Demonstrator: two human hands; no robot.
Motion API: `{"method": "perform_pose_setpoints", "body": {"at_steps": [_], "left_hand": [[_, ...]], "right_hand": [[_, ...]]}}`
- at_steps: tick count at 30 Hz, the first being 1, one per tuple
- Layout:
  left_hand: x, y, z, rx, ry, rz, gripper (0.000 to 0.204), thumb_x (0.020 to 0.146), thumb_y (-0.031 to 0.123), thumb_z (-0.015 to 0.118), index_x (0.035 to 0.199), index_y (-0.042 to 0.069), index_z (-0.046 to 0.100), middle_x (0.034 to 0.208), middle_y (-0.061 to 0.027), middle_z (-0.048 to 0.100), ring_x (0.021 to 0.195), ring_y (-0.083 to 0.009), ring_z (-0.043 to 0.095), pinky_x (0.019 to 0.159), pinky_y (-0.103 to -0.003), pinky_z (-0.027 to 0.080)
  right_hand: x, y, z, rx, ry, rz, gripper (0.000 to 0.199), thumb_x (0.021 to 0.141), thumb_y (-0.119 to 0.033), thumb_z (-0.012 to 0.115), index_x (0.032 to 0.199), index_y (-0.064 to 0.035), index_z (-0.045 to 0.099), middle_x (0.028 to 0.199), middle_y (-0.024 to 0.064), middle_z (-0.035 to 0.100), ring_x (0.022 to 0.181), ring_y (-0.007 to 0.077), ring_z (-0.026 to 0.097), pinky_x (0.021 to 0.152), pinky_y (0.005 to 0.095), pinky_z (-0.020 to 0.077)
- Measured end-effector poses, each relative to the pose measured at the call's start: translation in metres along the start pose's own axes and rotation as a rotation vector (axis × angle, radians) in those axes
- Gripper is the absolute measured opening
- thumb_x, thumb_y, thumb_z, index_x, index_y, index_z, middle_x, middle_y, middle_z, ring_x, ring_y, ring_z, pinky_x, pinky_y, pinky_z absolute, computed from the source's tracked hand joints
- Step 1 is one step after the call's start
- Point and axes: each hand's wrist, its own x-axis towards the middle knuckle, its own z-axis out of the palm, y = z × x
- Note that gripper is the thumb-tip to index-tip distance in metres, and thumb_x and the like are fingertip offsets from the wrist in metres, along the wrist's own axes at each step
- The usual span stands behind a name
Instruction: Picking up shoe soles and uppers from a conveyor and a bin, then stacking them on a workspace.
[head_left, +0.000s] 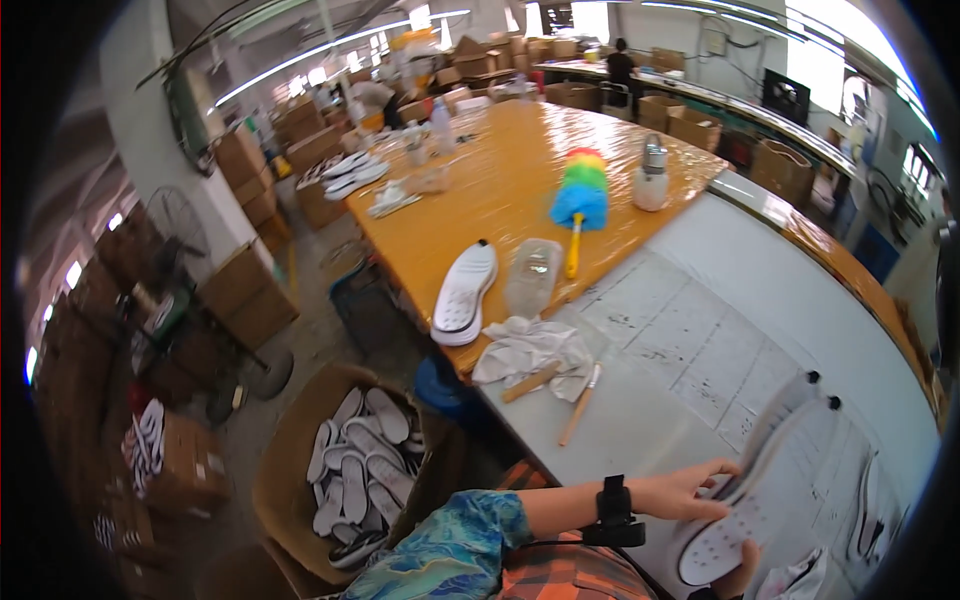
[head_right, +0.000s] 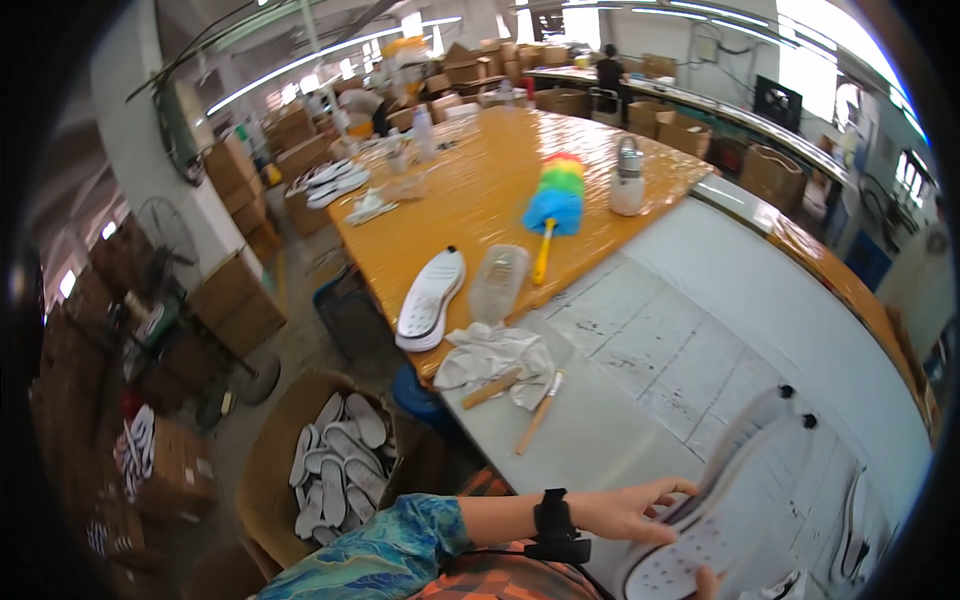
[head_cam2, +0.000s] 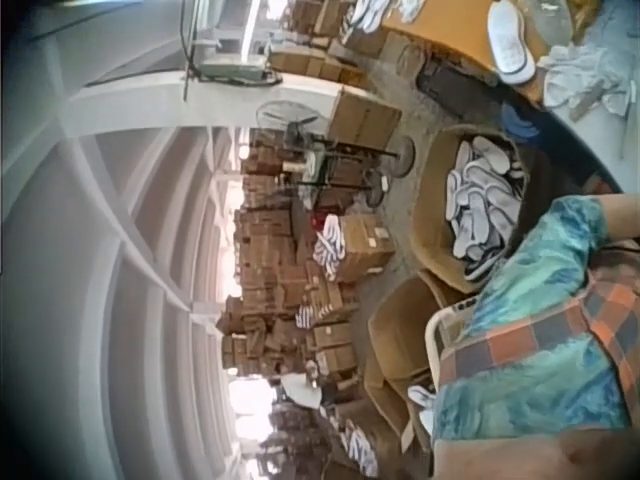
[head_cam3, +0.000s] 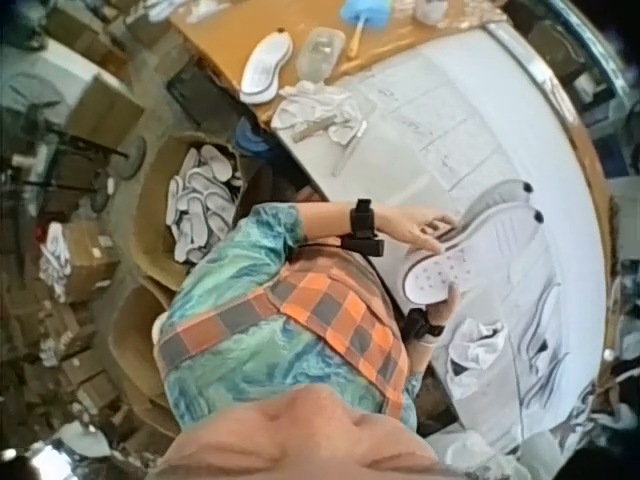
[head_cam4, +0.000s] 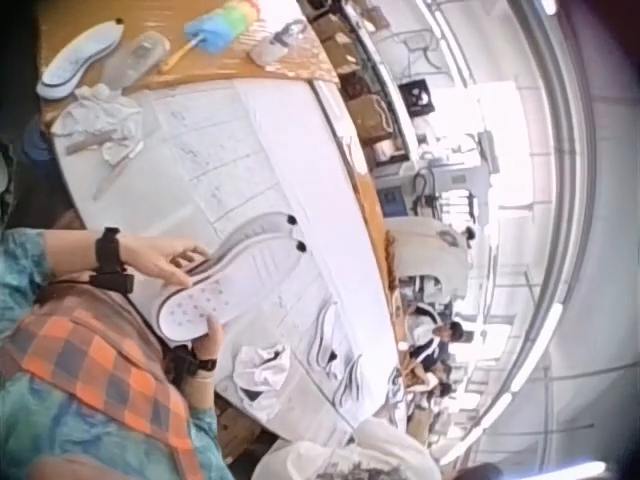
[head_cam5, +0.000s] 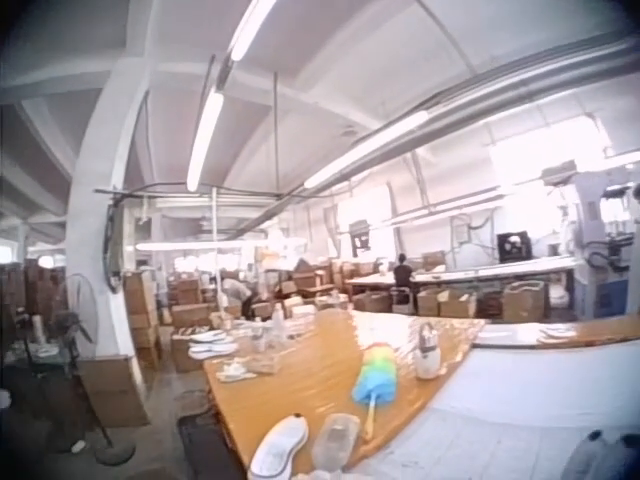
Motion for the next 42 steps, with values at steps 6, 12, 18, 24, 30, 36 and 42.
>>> {"method": "perform_pose_setpoints", "body": {"at_steps": [6, 12, 18, 24, 30, 36, 42], "left_hand": [[-0.003, -0.083, -0.032, -0.276, 0.292, -0.135, 0.032, 0.083, 0.026, 0.054, 0.109, 0.009, 0.046, 0.099, -0.0022, 0.048, 0.096, -0.0069, 0.045, 0.077, -0.027, 0.04], [-0.026, -0.135, -0.029, 0.306, 0.417, 0.152, 0.026, 0.082, 0.016, 0.051, 0.105, 0.004, 0.051, 0.109, -0.0104, 0.053, 0.102, -0.0228, 0.048, 0.089, -0.035, 0.037], [0.0, -0.12, -0.034, 0.117, 0.239, -0.19, 0.023, 0.082, 0.013, 0.054, 0.101, 0.0, 0.05, 0.09, -0.0064, 0.056, 0.085, -0.012, 0.054, 0.076, -0.026, 0.045], [0.026, -0.104, -0.031, -0.182, 0.19, -0.263, 0.015, 0.084, 0.008, 0.052, 0.096, 0.001, 0.05, 0.088, -0.0069, 0.057, 0.08, -0.0124, 0.056, 0.071, -0.025, 0.048], [0.049, -0.125, -0.015, -0.245, 0.162, -0.285, 0.014, 0.084, 0.006, 0.051, 0.096, -0.001, 0.048, 0.088, -0.0088, 0.056, 0.078, -0.0165, 0.059, 0.069, -0.028, 0.051], [0.044, -0.114, -0.022, -0.275, 0.213, -0.33, 0.016, 0.085, 0.006, 0.049, 0.098, -0.002, 0.047, 0.087, -0.0097, 0.055, 0.077, -0.0181, 0.06, 0.068, -0.029, 0.052], [0.049, -0.146, -0.026, -0.28, 0.11, -0.215, 0.018, 0.086, 0.011, 0.048, 0.098, -0.001, 0.048, 0.079, -0.0068, 0.056, 0.073, -0.0123, 0.057, 0.066, -0.027, 0.05]], "right_hand": [[0.046, -0.025, 0.032, 0.177, 0.07, -0.208, 0.057, 0.079, -0.035, 0.053, 0.121, -0.0001, 0.035, 0.108, 0.0121, 0.051, 0.098, 0.023, 0.053, 0.086, 0.0357, 0.0415], [0.03, -0.008, 0.165, -0.568, -1.003, -0.439, 0.108, 0.051, -0.044, 0.08, 0.134, -0.004, 0.023, 0.133, 0.0173, 0.03, 0.123, 0.0313, 0.029, 0.1, 0.0435, 0.02], [0.084, -0.028, 0.102, -0.331, -0.472, -0.232, 0.038, 0.079, -0.011, 0.057, 0.114, 0.0012, 0.048, 0.12, 0.0148, 0.048, 0.111, 0.0204, 0.046, 0.09, 0.03, 0.035], [0.109, -0.099, -0.112, -0.471, 0.345, -0.309, 0.016, 0.082, -0.008, 0.053, 0.097, -0.0051, 0.057, 0.094, 0.0027, 0.058, 0.085, 0.0099, 0.053, 0.071, 0.0246, 0.0441], [0.029, -0.177, -0.291, -0.408, 1.005, -0.46, 0.022, 0.077, -0.016, 0.055, 0.098, -0.0096, 0.055, 0.082, -0.0013, 0.052, 0.075, 0.0093, 0.049, 0.062, 0.0285, 0.0434], [0.05, -0.177, -0.364, 0.055, 1.086, -0.207, 0.023, 0.075, -0.023, 0.058, 0.092, -0.0101, 0.048, 0.072, 0.0015, 0.049, 0.065, 0.0127, 0.05, 0.058, 0.03, 0.0433], [0.143, -0.088, -0.431, -0.606, 0.542, -0.156, 0.034, 0.082, -0.015, 0.049, 0.113, -0.0033, 0.047, 0.087, 0.0065, 0.059, 0.074, 0.014, 0.056, 0.064, 0.0287, 0.0463]]}}
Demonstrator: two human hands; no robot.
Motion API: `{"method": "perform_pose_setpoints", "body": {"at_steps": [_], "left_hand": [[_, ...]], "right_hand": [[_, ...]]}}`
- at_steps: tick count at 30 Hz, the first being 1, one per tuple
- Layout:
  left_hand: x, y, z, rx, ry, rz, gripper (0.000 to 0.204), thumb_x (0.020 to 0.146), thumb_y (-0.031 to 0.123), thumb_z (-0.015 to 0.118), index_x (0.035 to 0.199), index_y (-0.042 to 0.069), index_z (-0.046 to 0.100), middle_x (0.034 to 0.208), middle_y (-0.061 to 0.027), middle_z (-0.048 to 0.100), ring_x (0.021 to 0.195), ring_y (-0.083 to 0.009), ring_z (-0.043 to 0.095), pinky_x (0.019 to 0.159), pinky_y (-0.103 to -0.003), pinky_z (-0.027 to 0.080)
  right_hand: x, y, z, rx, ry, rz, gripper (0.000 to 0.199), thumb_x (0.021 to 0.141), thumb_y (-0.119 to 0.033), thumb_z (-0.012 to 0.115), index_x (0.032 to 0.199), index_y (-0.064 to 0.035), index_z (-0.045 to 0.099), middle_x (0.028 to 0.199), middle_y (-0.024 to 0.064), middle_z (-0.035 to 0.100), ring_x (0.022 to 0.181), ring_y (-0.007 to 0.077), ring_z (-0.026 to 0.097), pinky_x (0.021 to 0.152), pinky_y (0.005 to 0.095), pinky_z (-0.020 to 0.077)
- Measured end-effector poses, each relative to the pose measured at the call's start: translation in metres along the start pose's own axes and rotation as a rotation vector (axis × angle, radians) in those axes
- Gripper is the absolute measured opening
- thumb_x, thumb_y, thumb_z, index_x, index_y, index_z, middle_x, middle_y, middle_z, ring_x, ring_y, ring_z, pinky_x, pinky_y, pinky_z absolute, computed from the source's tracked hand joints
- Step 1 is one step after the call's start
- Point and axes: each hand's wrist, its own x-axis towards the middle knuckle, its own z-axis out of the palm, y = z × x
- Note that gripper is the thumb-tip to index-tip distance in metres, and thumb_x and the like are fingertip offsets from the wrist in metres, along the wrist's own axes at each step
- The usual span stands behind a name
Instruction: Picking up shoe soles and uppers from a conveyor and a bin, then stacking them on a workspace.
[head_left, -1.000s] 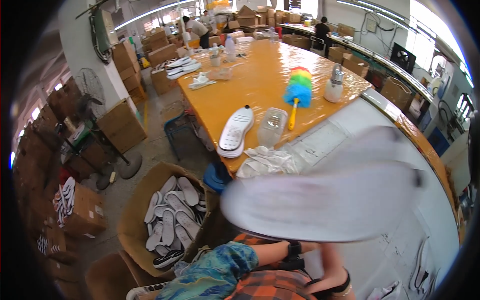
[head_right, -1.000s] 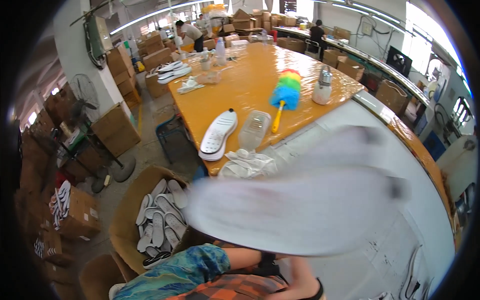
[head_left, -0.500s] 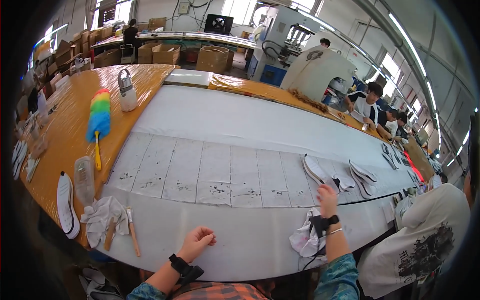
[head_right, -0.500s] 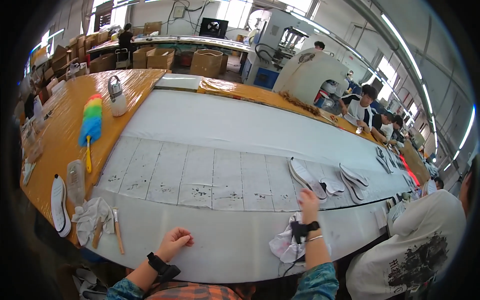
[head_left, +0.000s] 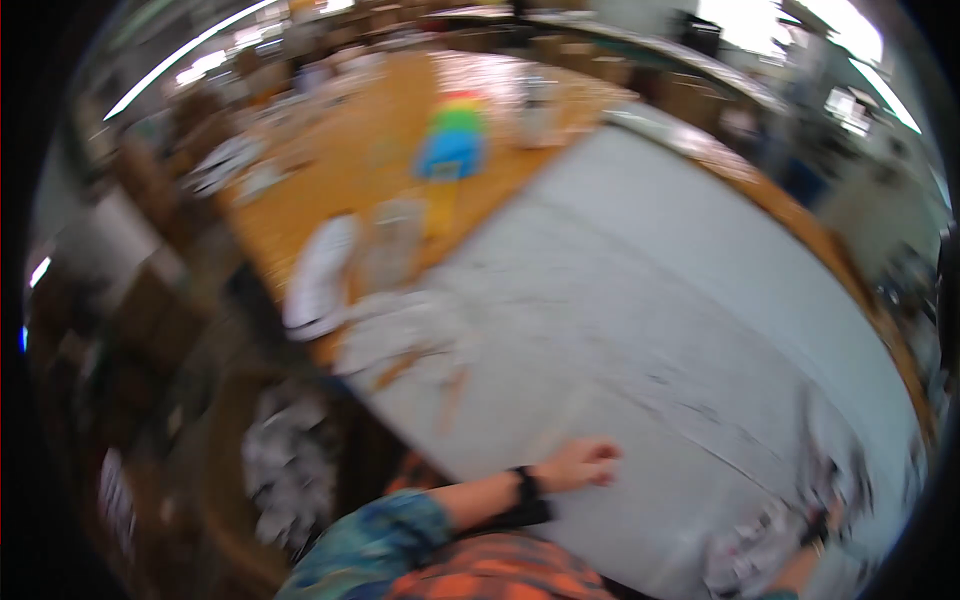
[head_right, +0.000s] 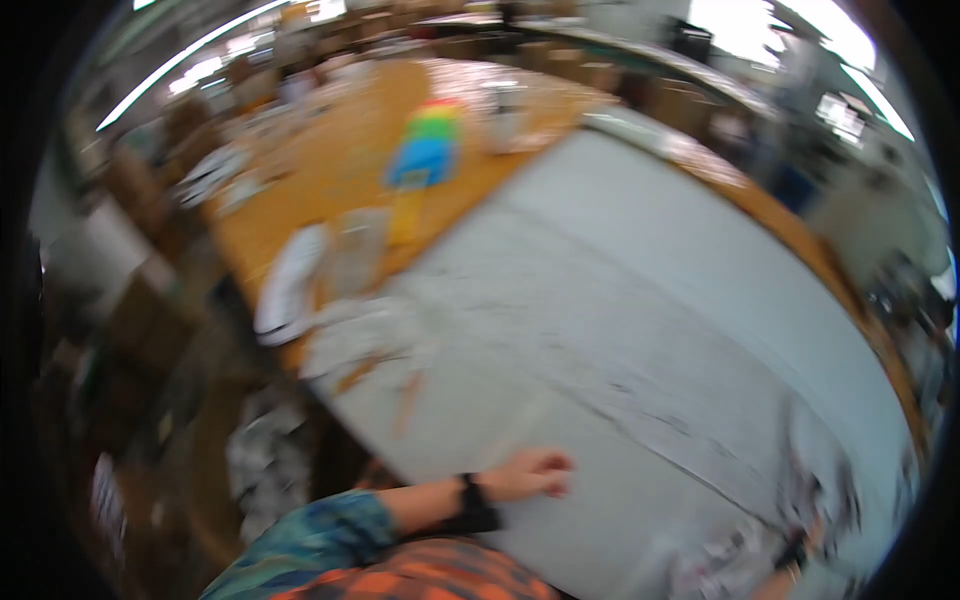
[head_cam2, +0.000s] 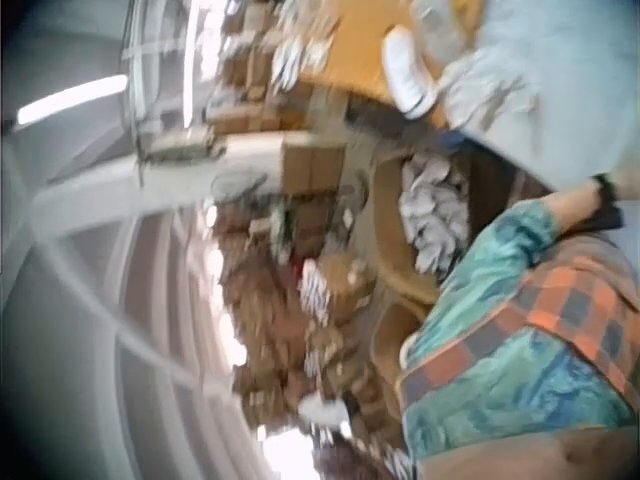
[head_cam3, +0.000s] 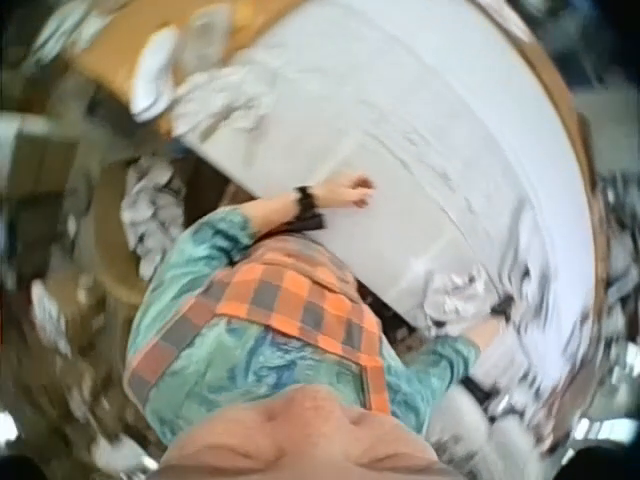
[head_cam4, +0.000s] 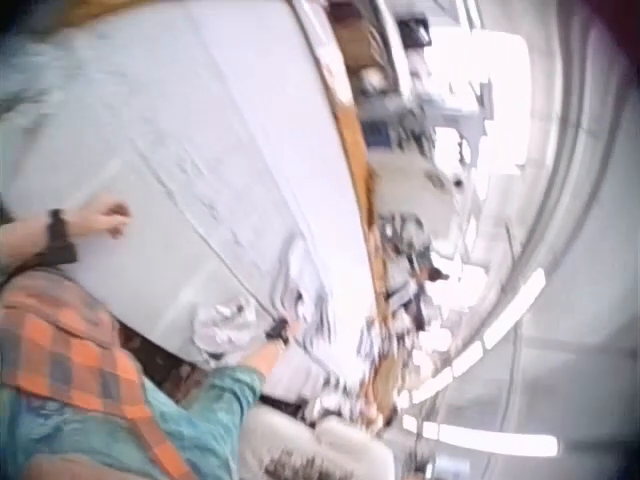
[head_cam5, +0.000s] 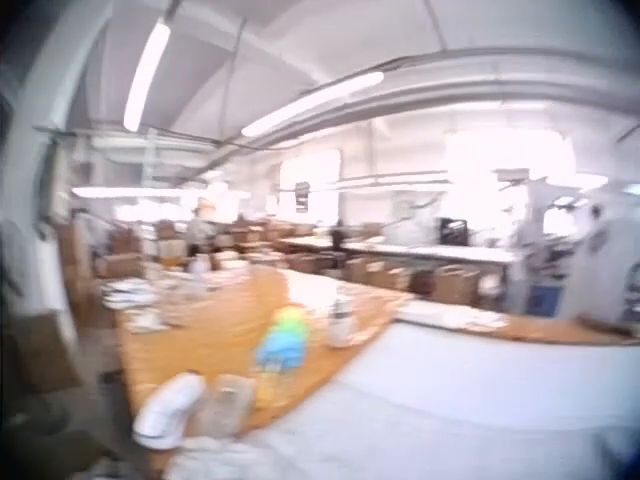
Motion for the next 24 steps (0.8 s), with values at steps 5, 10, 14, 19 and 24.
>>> {"method": "perform_pose_setpoints", "body": {"at_steps": [5, 10, 14, 19, 24], "left_hand": [[0.009, 0.02, 0.025, 0.023, 0.068, 0.032, 0.013, 0.082, 0.008, 0.045, 0.091, -0.002, 0.044, 0.072, -0.0071, 0.05, 0.061, -0.0118, 0.056, 0.052, -0.025, 0.049], [-0.012, 0.017, 0.021, 0.032, 0.154, 0.101, 0.01, 0.08, 0.005, 0.044, 0.088, -0.002, 0.043, 0.071, -0.0071, 0.05, 0.058, -0.0124, 0.056, 0.049, -0.025, 0.048], [-0.01, 0.024, 0.026, -0.033, 0.126, 0.056, 0.009, 0.08, 0.003, 0.042, 0.087, -0.002, 0.042, 0.071, -0.0076, 0.049, 0.056, -0.0126, 0.057, 0.048, -0.025, 0.046], [-0.003, 0.023, 0.027, -0.091, 0.096, 0.074, 0.009, 0.076, -0.001, 0.042, 0.085, -0.002, 0.042, 0.068, -0.0066, 0.046, 0.054, -0.0139, 0.057, 0.044, -0.025, 0.047], [0.0, 0.015, 0.027, -0.125, 0.111, 0.109, 0.009, 0.077, 0.0, 0.042, 0.085, -0.002, 0.042, 0.068, -0.007, 0.047, 0.051, -0.0148, 0.057, 0.044, -0.025, 0.047]], "right_hand": [[0.055, 0.024, 0.235, 0.214, -0.417, 0.236, 0.035, 0.081, -0.017, 0.051, 0.112, -0.0026, 0.047, 0.088, 0.0075, 0.058, 0.076, 0.0159, 0.056, 0.066, 0.0299, 0.046], [0.071, -0.007, 0.261, 0.287, -0.437, 0.459, 0.037, 0.079, -0.02, 0.053, 0.111, -0.0019, 0.048, 0.089, 0.0085, 0.058, 0.077, 0.0179, 0.056, 0.068, 0.031, 0.0457], [0.075, -0.036, 0.228, 0.371, -0.312, 0.605, 0.038, 0.078, -0.021, 0.055, 0.11, -0.0013, 0.049, 0.09, 0.0093, 0.058, 0.079, 0.0194, 0.056, 0.07, 0.0319, 0.0454], [0.059, -0.073, 0.178, 0.51, -0.104, 0.751, 0.04, 0.077, -0.024, 0.057, 0.109, -0.0006, 0.049, 0.091, 0.0103, 0.057, 0.08, 0.0214, 0.055, 0.073, 0.0331, 0.0451], [0.032, -0.108, 0.134, 0.657, 0.083, 0.855, 0.042, 0.076, -0.026, 0.058, 0.108, 0.0001, 0.05, 0.093, 0.0113, 0.057, 0.082, 0.0233, 0.055, 0.075, 0.0343, 0.0447]]}}
